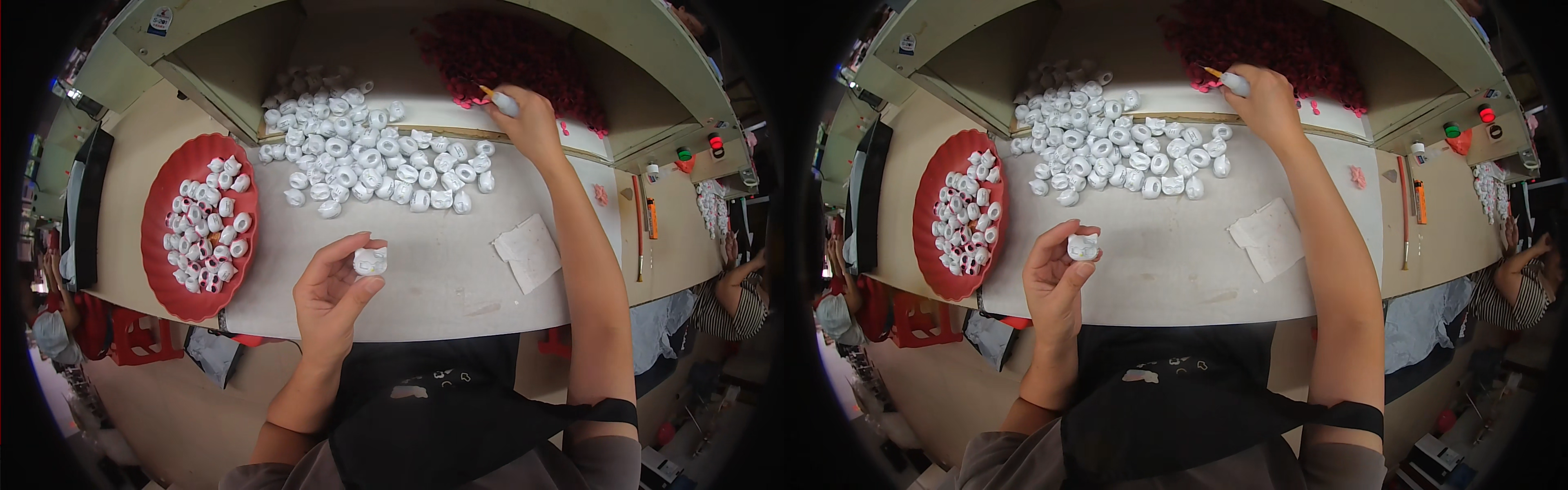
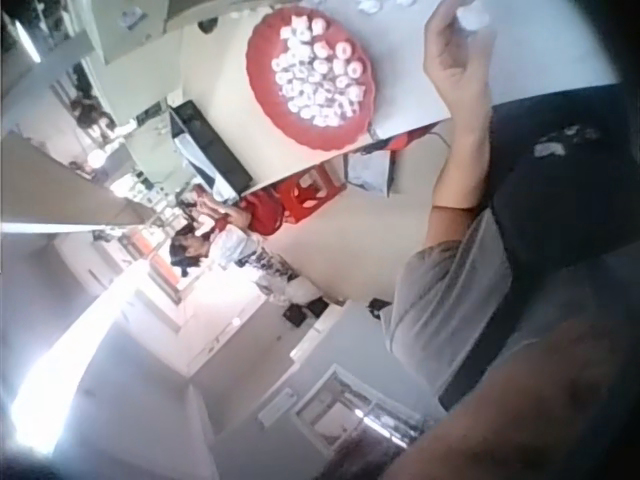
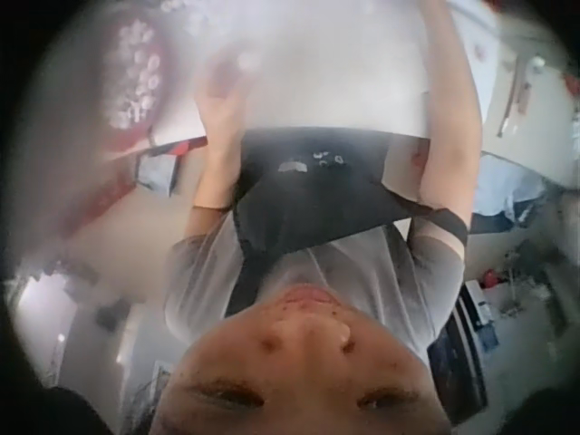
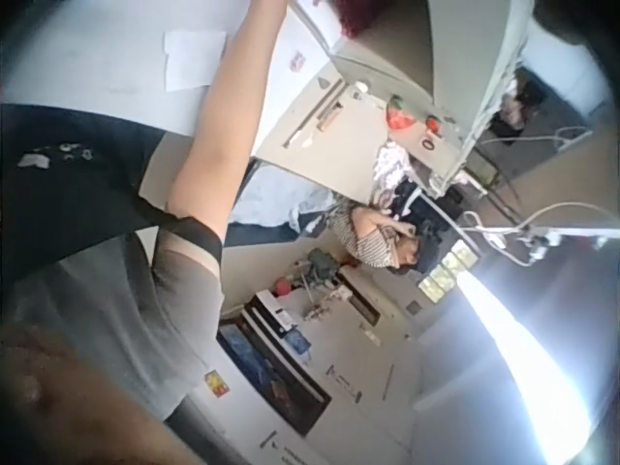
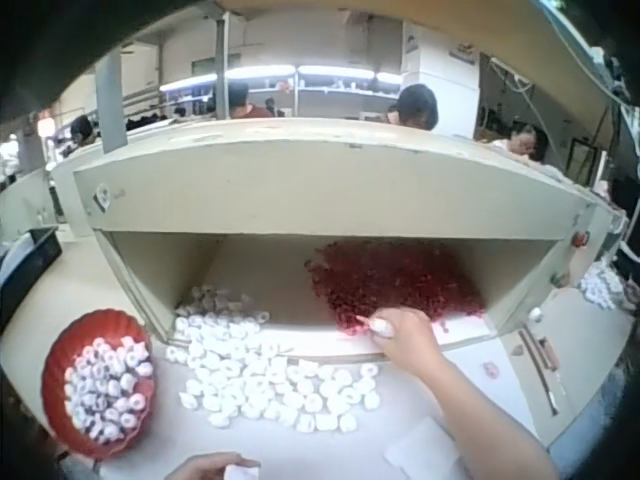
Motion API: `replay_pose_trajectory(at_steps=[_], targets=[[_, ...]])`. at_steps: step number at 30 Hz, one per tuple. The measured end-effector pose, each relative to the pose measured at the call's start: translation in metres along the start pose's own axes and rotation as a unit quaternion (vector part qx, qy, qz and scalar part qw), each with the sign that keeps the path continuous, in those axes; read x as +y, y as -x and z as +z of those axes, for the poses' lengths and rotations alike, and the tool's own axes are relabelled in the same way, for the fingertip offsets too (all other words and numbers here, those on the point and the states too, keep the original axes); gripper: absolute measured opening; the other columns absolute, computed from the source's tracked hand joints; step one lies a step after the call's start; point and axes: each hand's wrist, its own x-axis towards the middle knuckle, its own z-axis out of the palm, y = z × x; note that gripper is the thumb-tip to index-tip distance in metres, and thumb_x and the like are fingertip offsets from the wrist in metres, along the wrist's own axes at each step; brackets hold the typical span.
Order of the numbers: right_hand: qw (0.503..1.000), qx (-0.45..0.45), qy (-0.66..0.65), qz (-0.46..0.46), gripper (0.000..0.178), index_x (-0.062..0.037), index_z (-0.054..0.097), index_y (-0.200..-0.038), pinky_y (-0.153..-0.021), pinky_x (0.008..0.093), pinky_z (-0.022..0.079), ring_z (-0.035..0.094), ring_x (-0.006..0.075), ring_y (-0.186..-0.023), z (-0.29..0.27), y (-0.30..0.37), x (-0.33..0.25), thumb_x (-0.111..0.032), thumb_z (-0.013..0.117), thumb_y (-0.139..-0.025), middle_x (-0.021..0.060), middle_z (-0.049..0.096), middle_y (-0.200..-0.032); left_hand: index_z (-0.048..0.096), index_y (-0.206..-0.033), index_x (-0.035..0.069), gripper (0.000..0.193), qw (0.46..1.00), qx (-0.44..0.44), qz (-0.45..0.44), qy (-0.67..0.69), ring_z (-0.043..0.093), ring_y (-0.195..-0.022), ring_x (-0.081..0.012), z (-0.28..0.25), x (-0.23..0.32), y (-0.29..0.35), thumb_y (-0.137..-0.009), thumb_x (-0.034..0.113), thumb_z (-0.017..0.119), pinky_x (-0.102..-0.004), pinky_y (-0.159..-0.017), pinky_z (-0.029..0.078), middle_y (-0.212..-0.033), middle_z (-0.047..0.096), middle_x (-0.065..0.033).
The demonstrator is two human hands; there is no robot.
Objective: Apply glue and assemble small white plastic toy components.
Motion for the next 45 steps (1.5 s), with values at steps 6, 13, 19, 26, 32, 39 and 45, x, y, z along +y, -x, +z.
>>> replay_pose_trajectory(at_steps=[6, 13, 19, 26, 32, 39, 45], targets=[[0.894, -0.125, -0.397, 0.165, 0.01, -0.0003, 0.058, -0.075, -0.049, 0.0195, 0.039, 0.048, 0.005, -0.056, -0.035, 0.07, -0.067, -0.01, 0.058, -0.072, 0.0015, 0.056, -0.067, 0.047, -0.107, -0.002, 0.039, 0.996, -0.075, 0.036, 0.035, 0.048, -0.102, -0.0214, 0.02, -0.021, -0.013, -0.07, -0.006, 0.059, -0.0332, -0.089, 0.035, -0.104, 0.053, -0.0135], [0.794, -0.109, -0.541, 0.257, 0.005, -0.0002, 0.056, -0.074, -0.046, 0.0184, 0.038, 0.047, 0.0054, -0.052, -0.039, 0.141, -0.102, -0.004, 0.059, -0.072, 0.0026, 0.056, -0.066, 0.05, -0.104, -0.002, 0.037, 0.982, -0.177, 0.034, 0.063, 0.048, -0.103, -0.0216, 0.046, -0.03, -0.001, -0.069, -0.006, 0.06, -0.0344, -0.09, 0.035, -0.105, 0.054, -0.0129], [0.787, -0.073, -0.545, 0.28, 0.006, -0.0006, 0.055, -0.074, -0.047, 0.0187, 0.039, 0.048, 0.0062, -0.052, -0.043, 0.163, -0.102, -0.001, 0.06, -0.07, 0.0028, 0.055, -0.065, 0.052, -0.103, -0.001, 0.035, 0.973, -0.222, 0.056, 0.007, 0.049, -0.102, -0.0217, 0.046, -0.029, 0.009, -0.069, -0.005, 0.06, -0.0336, -0.089, 0.036, -0.103, 0.055, -0.013], [0.75, -0.071, -0.594, 0.283, 0.006, -0.0015, 0.055, -0.071, -0.047, 0.0184, 0.038, 0.048, 0.006, -0.053, -0.059, 0.183, -0.106, -0.001, 0.061, -0.07, 0.0015, 0.053, -0.064, 0.055, -0.097, -0.001, 0.031, 0.981, -0.132, 0.072, -0.119, 0.053, -0.096, -0.0225, 0.049, -0.03, 0.016, -0.067, -0.005, 0.061, -0.03, -0.081, 0.041, -0.098, 0.057, -0.0128], [0.79, -0.091, -0.543, 0.269, 0.008, -0.0015, 0.054, -0.07, -0.054, 0.018, 0.035, 0.045, 0.0038, -0.06, -0.053, 0.181, -0.113, -0.003, 0.061, -0.07, -0.0005, 0.053, -0.064, 0.057, -0.092, 0.0, 0.027, 0.959, -0.15, 0.143, -0.195, 0.056, -0.09, -0.0237, 0.05, -0.028, 0.016, -0.065, -0.005, 0.061, -0.0286, -0.076, 0.044, -0.095, 0.058, -0.0127], [0.803, -0.087, -0.539, 0.241, 0.013, -0.0026, 0.053, -0.077, -0.058, 0.0183, 0.036, 0.046, 0.0041, -0.064, -0.048, 0.185, -0.114, -0.001, 0.063, -0.069, -0.0005, 0.053, -0.07, 0.055, -0.095, -0.001, 0.025, 0.983, -0.181, 0.021, -0.031, 0.052, -0.095, -0.0224, 0.043, -0.023, 0.02, -0.071, -0.004, 0.059, -0.0307, -0.083, 0.04, -0.099, 0.056, -0.0149], [0.762, -0.062, -0.612, 0.2, 0.021, -0.0014, 0.054, -0.082, -0.063, 0.0197, 0.039, 0.05, 0.0064, -0.071, -0.047, 0.185, -0.121, 0.001, 0.066, -0.065, 0.0015, 0.054, -0.076, 0.055, -0.096, -0.002, 0.026, 0.971, -0.207, -0.084, 0.086, 0.048, -0.102, -0.0246, 0.038, -0.016, 0.022, -0.071, -0.004, 0.059, -0.0346, -0.085, 0.038, -0.101, 0.055, -0.0147]])
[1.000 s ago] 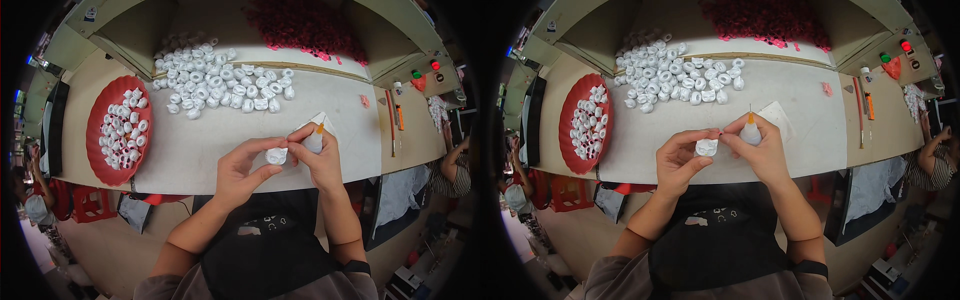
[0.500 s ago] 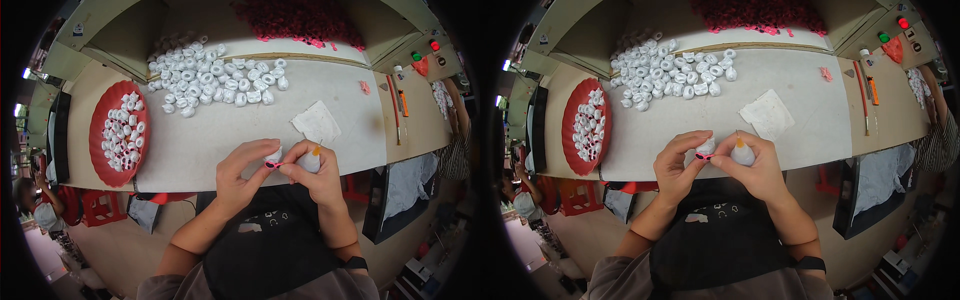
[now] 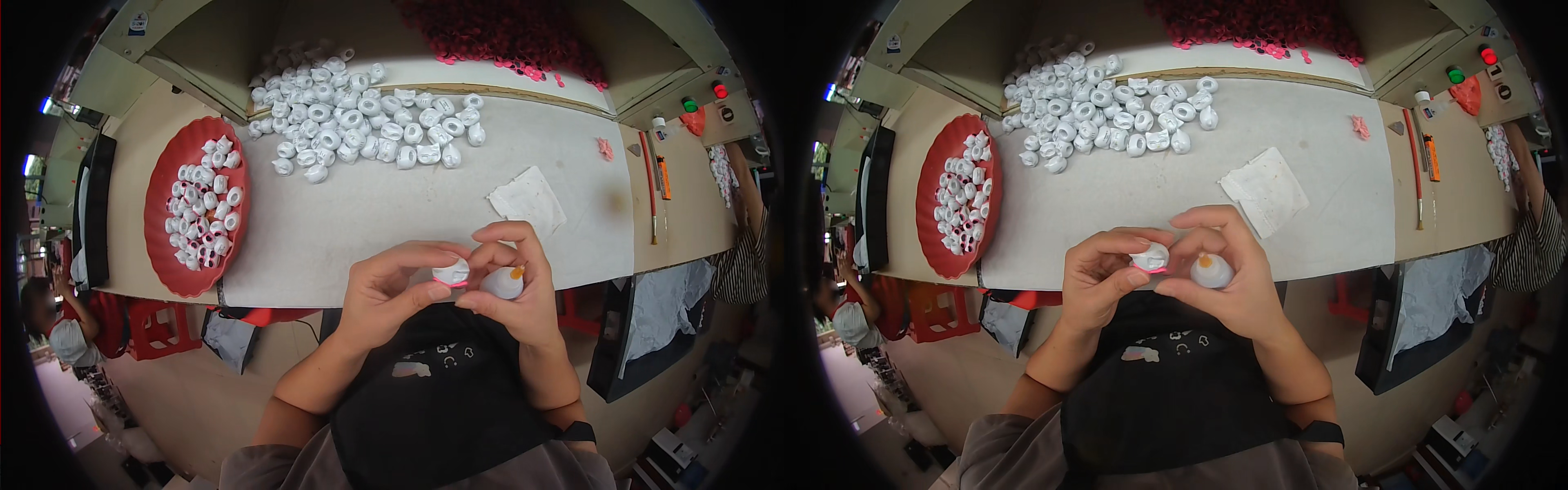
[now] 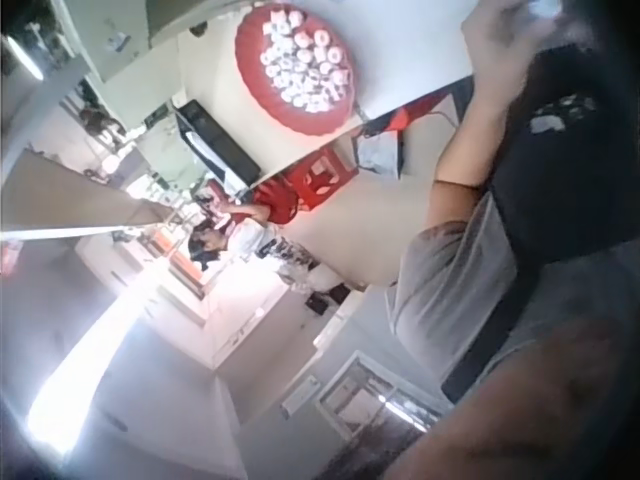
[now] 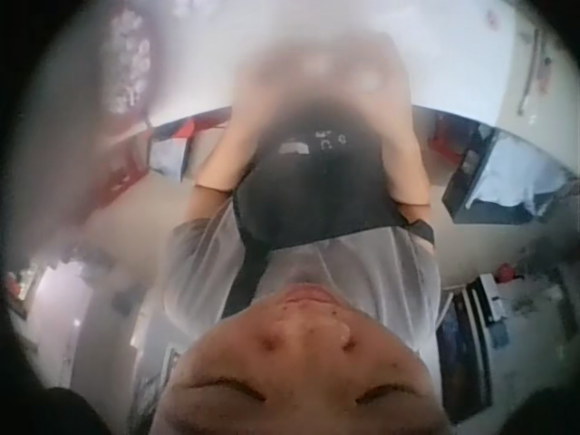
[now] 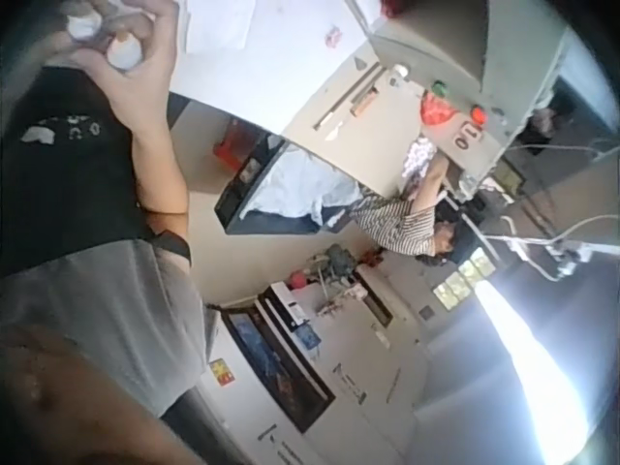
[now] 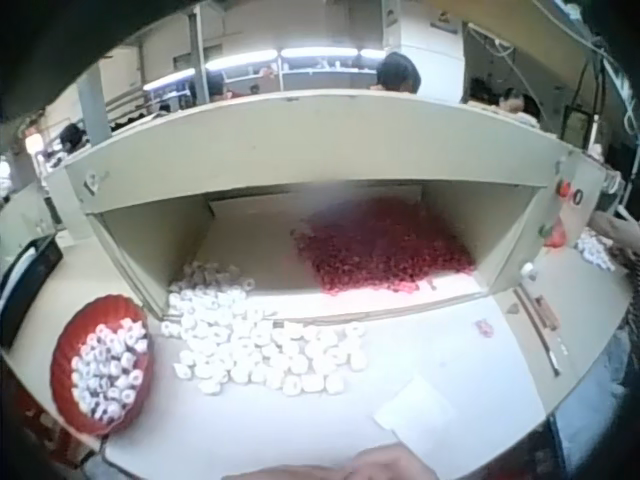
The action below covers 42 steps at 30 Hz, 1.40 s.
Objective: Apply glue and assemble small white plastic toy components.
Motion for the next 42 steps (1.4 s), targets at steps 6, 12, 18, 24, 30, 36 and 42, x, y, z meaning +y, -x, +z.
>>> replay_pose_trajectory(at_steps=[6, 12, 18, 24, 30, 36, 42], targets=[[0.998, -0.048, -0.009, 0.038, 0.025, 0.0008, 0.058, -0.088, -0.064, 0.0215, 0.042, 0.053, 0.0087, -0.071, 0.003, -0.003, 0.008, 0.003, 0.067, -0.064, 0.006, 0.058, -0.08, 0.058, -0.094, -0.001, 0.024, 0.997, -0.049, 0.051, -0.02, 0.049, -0.101, -0.0247, -0.015, -0.007, 0.002, -0.07, -0.002, 0.06, -0.0341, -0.085, 0.038, -0.097, 0.057, -0.0126], [0.993, -0.024, -0.053, 0.106, 0.022, 0.0025, 0.057, -0.085, -0.064, 0.0218, 0.043, 0.055, 0.0102, -0.07, 0.018, -0.002, 0.009, 0.006, 0.065, -0.065, 0.0088, 0.059, -0.079, 0.059, -0.088, 0.0, 0.018, 0.999, 0.009, -0.008, -0.046, 0.051, -0.096, -0.0244, -0.017, 0.006, 0.014, -0.07, 0.001, 0.062, -0.0384, -0.087, 0.037, -0.093, 0.058, -0.0135], [0.997, -0.039, 0.006, 0.059, 0.023, 0.0028, 0.057, -0.084, -0.065, 0.023, 0.044, 0.056, 0.0123, -0.071, 0.026, -0.004, 0.016, 0.006, 0.066, -0.063, 0.0089, 0.059, -0.08, 0.057, -0.092, 0.0, 0.019, 0.954, -0.016, 0.164, -0.251, 0.052, -0.093, -0.0242, -0.026, 0.007, 0.023, -0.073, 0.004, 0.059, -0.0413, -0.089, 0.034, -0.096, 0.056, -0.014], [0.985, -0.149, -0.018, 0.086, 0.03, -0.0004, 0.055, -0.097, -0.06, 0.0208, 0.044, 0.052, 0.0085, -0.07, 0.049, -0.027, 0.023, 0.001, 0.062, -0.069, 0.0064, 0.057, -0.081, 0.057, -0.091, 0.0, 0.021, 0.952, 0.083, 0.137, -0.261, 0.05, -0.091, -0.0198, -0.05, 0.031, 0.041, -0.071, -0.003, 0.057, -0.0337, -0.084, 0.037, -0.095, 0.053, -0.0109], [0.997, -0.058, -0.002, 0.058, 0.043, 0.0003, 0.044, -0.112, -0.054, 0.0188, 0.042, 0.047, 0.0069, -0.063, 0.011, -0.024, 0.021, 0.003, 0.056, -0.072, 0.0072, 0.056, -0.08, 0.057, -0.095, 0.002, 0.026, 0.725, 0.318, 0.189, -0.581, 0.045, -0.093, -0.0188, -0.128, 0.094, 0.031, -0.069, -0.003, 0.058, -0.0277, -0.082, 0.034, -0.099, 0.047, -0.009], [0.997, 0.062, -0.021, 0.046, 0.041, -0.0002, 0.041, -0.108, -0.053, 0.0215, 0.041, 0.047, 0.0087, -0.06, -0.022, -0.006, 0.006, 0.001, 0.055, -0.07, 0.0078, 0.054, -0.081, 0.055, -0.096, 0.005, 0.032, 0.676, 0.027, 0.199, -0.709, 0.047, -0.098, -0.0247, -0.055, 0.058, -0.048, -0.065, 0.004, 0.063, -0.0338, -0.086, 0.034, -0.098, 0.055, -0.0075], [0.994, 0.044, -0.084, -0.057, 0.041, -0.0004, 0.031, -0.11, -0.053, 0.0243, 0.044, 0.05, 0.0151, -0.065, -0.035, 0.015, 0.003, 0.0, 0.048, -0.073, 0.0142, 0.042, -0.096, 0.057, -0.088, 0.006, 0.026, 0.616, -0.047, 0.252, -0.745, 0.051, -0.091, -0.0231, -0.046, 0.004, -0.095, -0.063, 0.002, 0.064, -0.0332, -0.081, 0.039, -0.089, 0.056, -0.0063]])
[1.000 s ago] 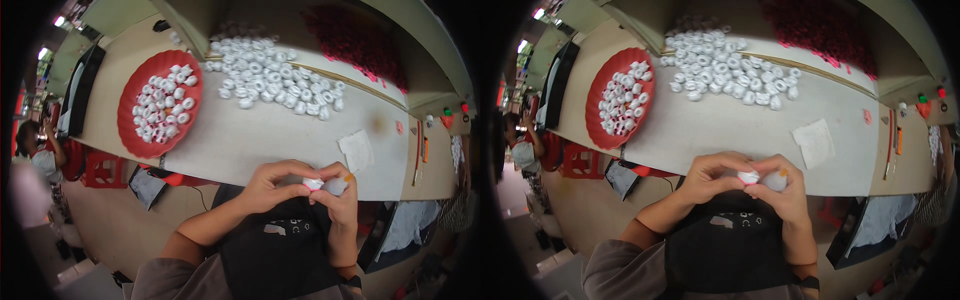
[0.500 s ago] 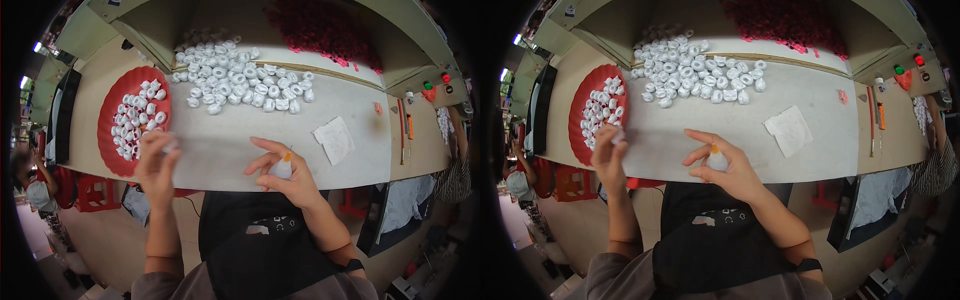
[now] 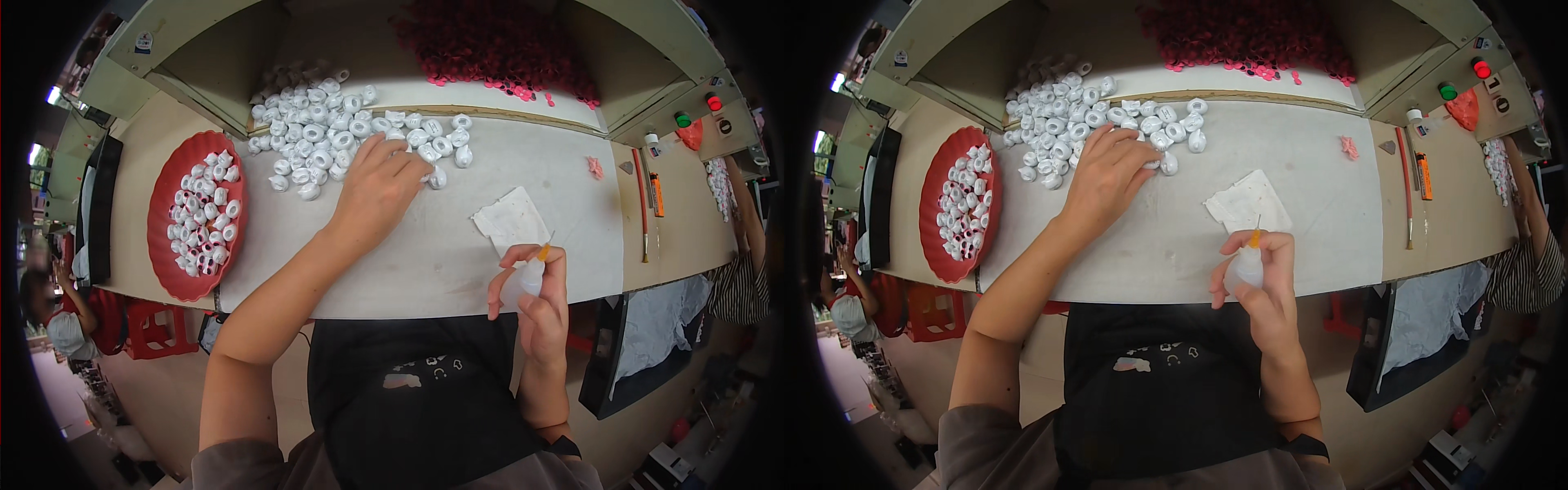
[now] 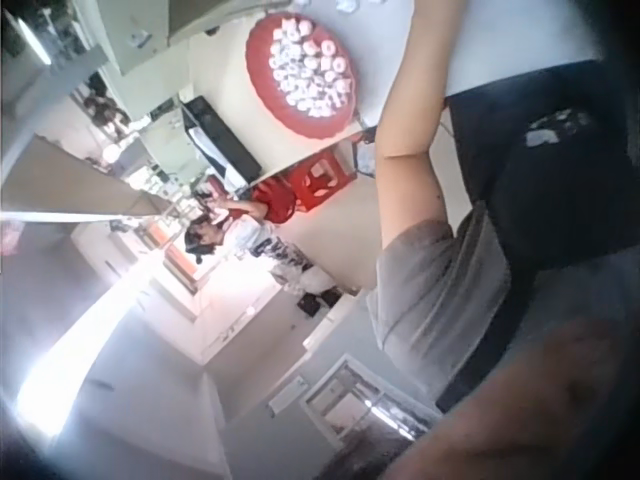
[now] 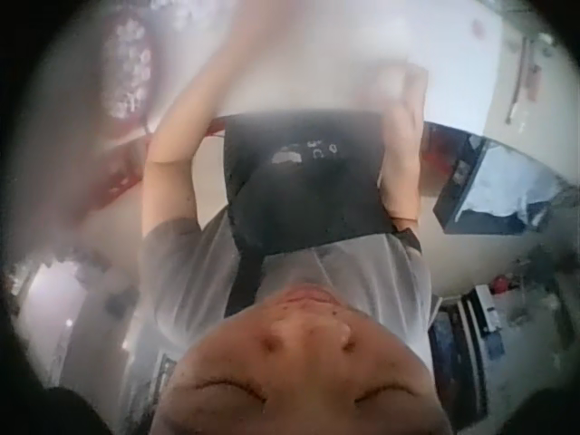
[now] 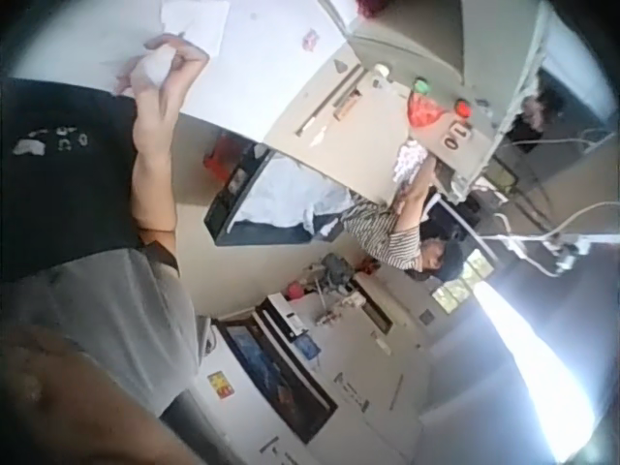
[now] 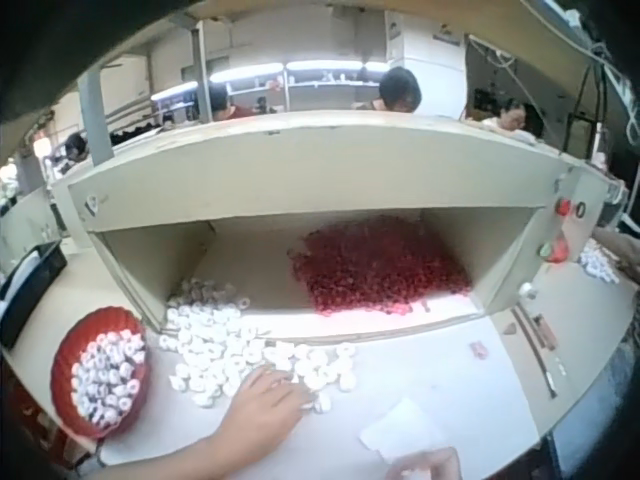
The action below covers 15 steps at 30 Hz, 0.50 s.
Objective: Apply glue and assemble small white plastic toy components.
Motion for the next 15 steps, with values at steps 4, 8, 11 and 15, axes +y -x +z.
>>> replay_pose_trajectory(at_steps=[4, 8, 11, 15], targets=[[0.995, 0.058, 0.08, -0.007, 0.03, 0.0013, 0.037, -0.1, -0.055, 0.027, 0.049, 0.053, 0.0196, -0.07, 0.006, 0.003, -0.018, -0.002, 0.049, -0.073, 0.0147, 0.04, -0.096, 0.057, -0.089, 0.003, 0.022, 0.954, -0.004, -0.11, 0.279, 0.05, -0.091, -0.0176, -0.02, 0.031, 0.011, -0.068, -0.002, 0.061, -0.0294, -0.075, 0.042, -0.092, 0.056, -0.0076], [0.982, 0.098, 0.131, -0.092, 0.025, 0.0011, 0.042, -0.087, -0.054, 0.0269, 0.049, 0.054, 0.0192, -0.072, 0.011, 0.007, -0.022, -0.003, 0.058, -0.068, 0.0128, 0.044, -0.089, 0.055, -0.091, -0.002, 0.021, 0.789, 0.024, -0.253, 0.56, 0.05, -0.09, -0.0153, -0.028, 0.062, 0.031, -0.07, -0.007, 0.058, -0.0252, -0.072, 0.043, -0.101, 0.052, -0.0123], [0.975, 0.114, 0.112, -0.156, 0.033, -0.0034, 0.043, -0.086, -0.058, 0.024, 0.044, 0.05, 0.0149, -0.07, 0.016, 0.005, -0.022, -0.004, 0.067, -0.062, 0.0097, 0.046, -0.084, 0.054, -0.094, -0.003, 0.025, 0.706, 0.055, -0.293, 0.642, 0.049, -0.094, -0.0157, -0.028, 0.077, 0.04, -0.07, -0.008, 0.058, -0.0264, -0.076, 0.042, -0.104, 0.05, -0.0126], [0.95, 0.104, 0.173, -0.24, 0.041, -0.0084, 0.043, -0.086, -0.06, 0.0219, 0.039, 0.047, 0.012, -0.066, 0.024, 0.008, -0.02, -0.014, 0.074, -0.06, 0.0074, 0.047, -0.085, 0.047, -0.105, -0.004, 0.036, 0.665, 0.115, -0.258, 0.691, 0.049, -0.097, -0.0164, -0.02, 0.08, 0.051, -0.071, -0.009, 0.057, -0.0282, -0.08, 0.041, -0.103, 0.051, -0.0126]])
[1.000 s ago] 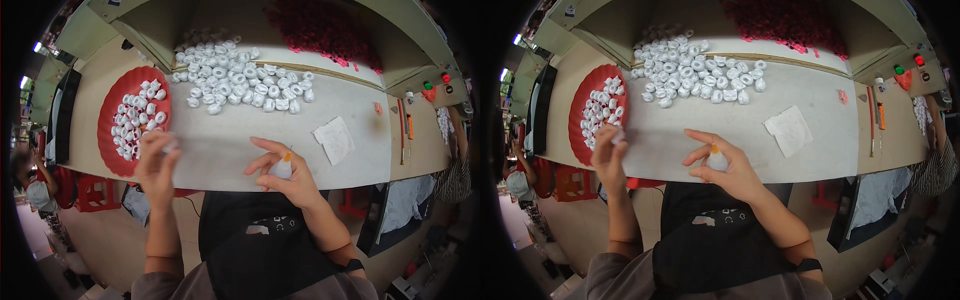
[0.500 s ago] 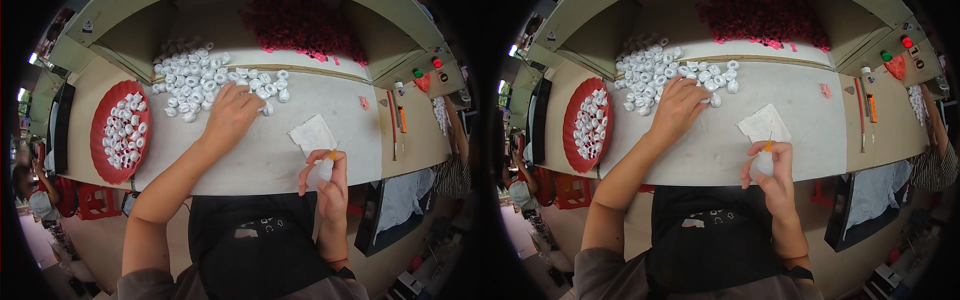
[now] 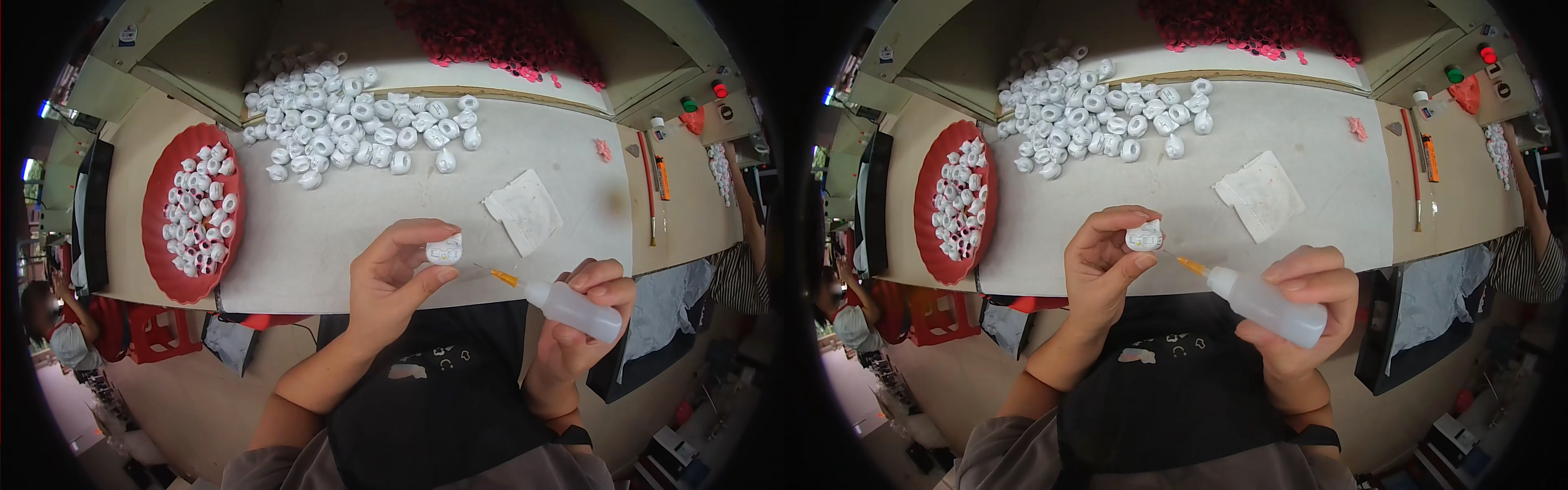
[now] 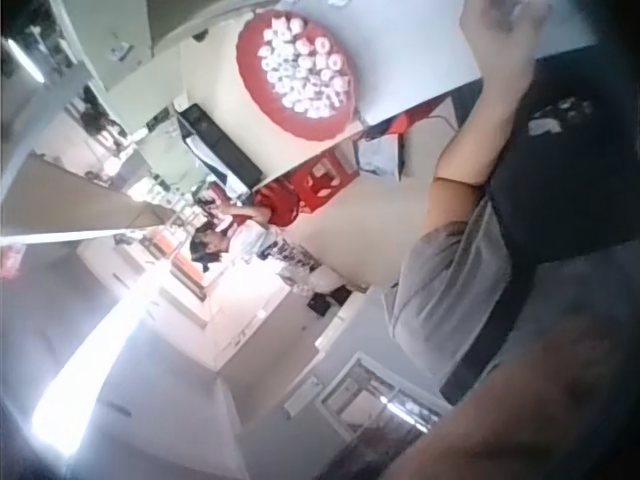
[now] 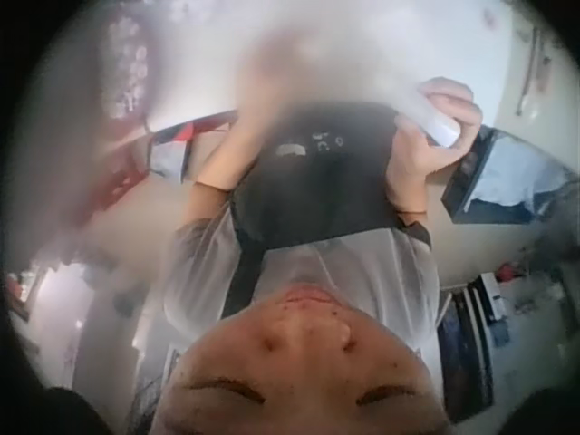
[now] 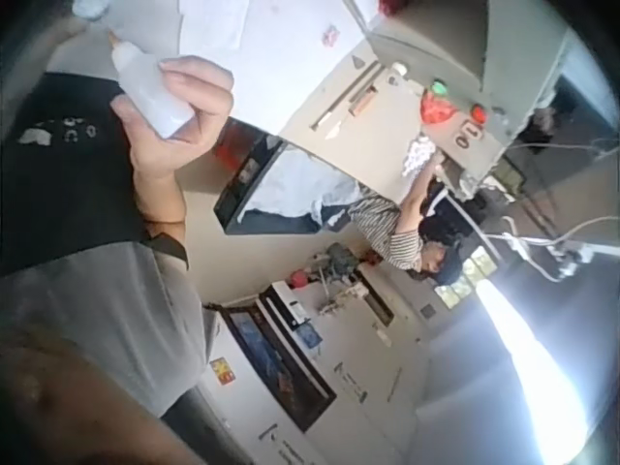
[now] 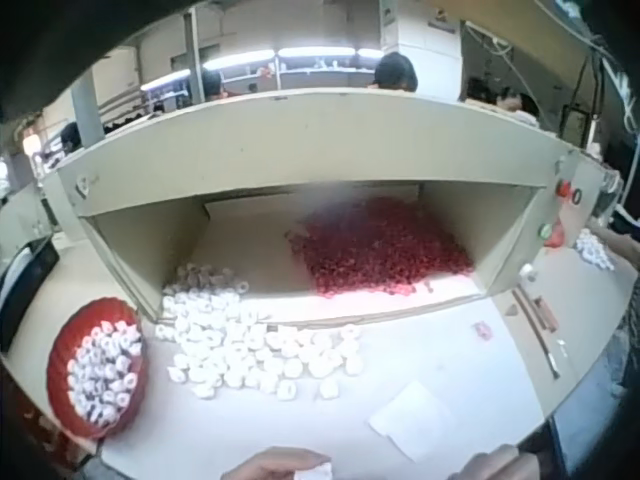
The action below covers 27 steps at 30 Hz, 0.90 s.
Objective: Apply glue and assemble small white plastic toy components.
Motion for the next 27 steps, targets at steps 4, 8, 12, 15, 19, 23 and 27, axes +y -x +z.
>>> replay_pose_trajectory(at_steps=[4, 8, 12, 15, 19, 23, 27], targets=[[0.993, -0.07, 0.07, -0.064, 0.044, -0.0091, 0.043, -0.086, -0.056, 0.0221, 0.041, 0.048, 0.0127, -0.063, 0.005, 0.003, -0.004, -0.015, 0.076, -0.059, 0.0075, 0.048, -0.086, 0.045, -0.108, -0.003, 0.04, 1.0, -0.003, 0.003, -0.024, 0.051, -0.094, -0.0164, 0.001, 0.004, 0.003, -0.07, -0.008, 0.057, -0.0285, -0.079, 0.042, -0.101, 0.052, -0.013], [0.986, -0.11, 0.087, -0.086, 0.045, -0.0089, 0.043, -0.087, -0.054, 0.0214, 0.043, 0.05, 0.0135, -0.062, 0.01, 0.004, -0.005, -0.01, 0.076, -0.057, 0.0078, 0.049, -0.086, 0.042, -0.11, -0.002, 0.044, 1.0, 0.0, -0.017, 0.015, 0.052, -0.091, -0.0159, 0.0, 0.008, 0.007, -0.07, -0.008, 0.058, -0.0282, -0.078, 0.042, -0.1, 0.053, -0.0132], [0.984, -0.125, 0.089, -0.092, 0.044, -0.0088, 0.043, -0.087, -0.053, 0.0215, 0.043, 0.051, 0.0142, -0.063, 0.013, 0.004, -0.005, -0.009, 0.076, -0.057, 0.0079, 0.049, -0.086, 0.041, -0.111, -0.002, 0.045, 1.0, -0.007, -0.01, 0.02, 0.052, -0.092, -0.0156, -0.004, 0.007, 0.008, -0.07, -0.008, 0.057, -0.0277, -0.078, 0.043, -0.101, 0.053, -0.0132], [0.982, -0.133, 0.101, -0.086, 0.045, -0.0087, 0.044, -0.087, -0.053, 0.0219, 0.044, 0.052, 0.0149, -0.063, 0.013, 0.004, -0.005, -0.008, 0.076, -0.057, 0.0079, 0.049, -0.086, 0.041, -0.111, -0.002, 0.044, 1.0, -0.005, -0.019, 0.019, 0.052, -0.092, -0.0158, -0.004, 0.009, 0.009, -0.07, -0.009, 0.057, -0.0277, -0.078, 0.043, -0.101, 0.053, -0.0131], [0.98, -0.138, 0.116, -0.086, 0.046, -0.0087, 0.044, -0.087, -0.053, 0.0223, 0.044, 0.052, 0.0154, -0.063, 0.012, 0.004, -0.008, -0.007, 0.077, -0.056, 0.0078, 0.049, -0.086, 0.041, -0.111, -0.002, 0.044, 1.0, -0.002, -0.004, 0.003, 0.052, -0.093, -0.0159, -0.004, 0.008, 0.009, -0.07, -0.009, 0.056, -0.0278, -0.079, 0.043, -0.101, 0.053, -0.0128], [0.975, -0.155, 0.136, -0.083, 0.046, -0.0085, 0.044, -0.087, -0.053, 0.0226, 0.044, 0.052, 0.0155, -0.063, 0.01, 0.002, -0.011, -0.006, 0.077, -0.055, 0.0079, 0.048, -0.086, 0.043, -0.11, -0.002, 0.042, 0.999, 0.004, 0.021, -0.032, 0.052, -0.094, -0.0156, -0.005, 0.005, 0.008, -0.071, -0.008, 0.057, -0.0276, -0.08, 0.042, -0.101, 0.053, -0.0118], [0.977, -0.163, 0.117, -0.069, 0.046, -0.0081, 0.045, -0.087, -0.053, 0.0227, 0.043, 0.051, 0.0149, -0.061, 0.01, 0.003, -0.011, -0.006, 0.077, -0.054, 0.0079, 0.048, -0.086, 0.044, -0.11, -0.001, 0.04, 0.994, 0.007, 0.039, -0.098, 0.053, -0.092, -0.0153, -0.005, 0.004, 0.009, -0.072, -0.006, 0.057, -0.027, -0.079, 0.043, -0.1, 0.055, -0.0107]])
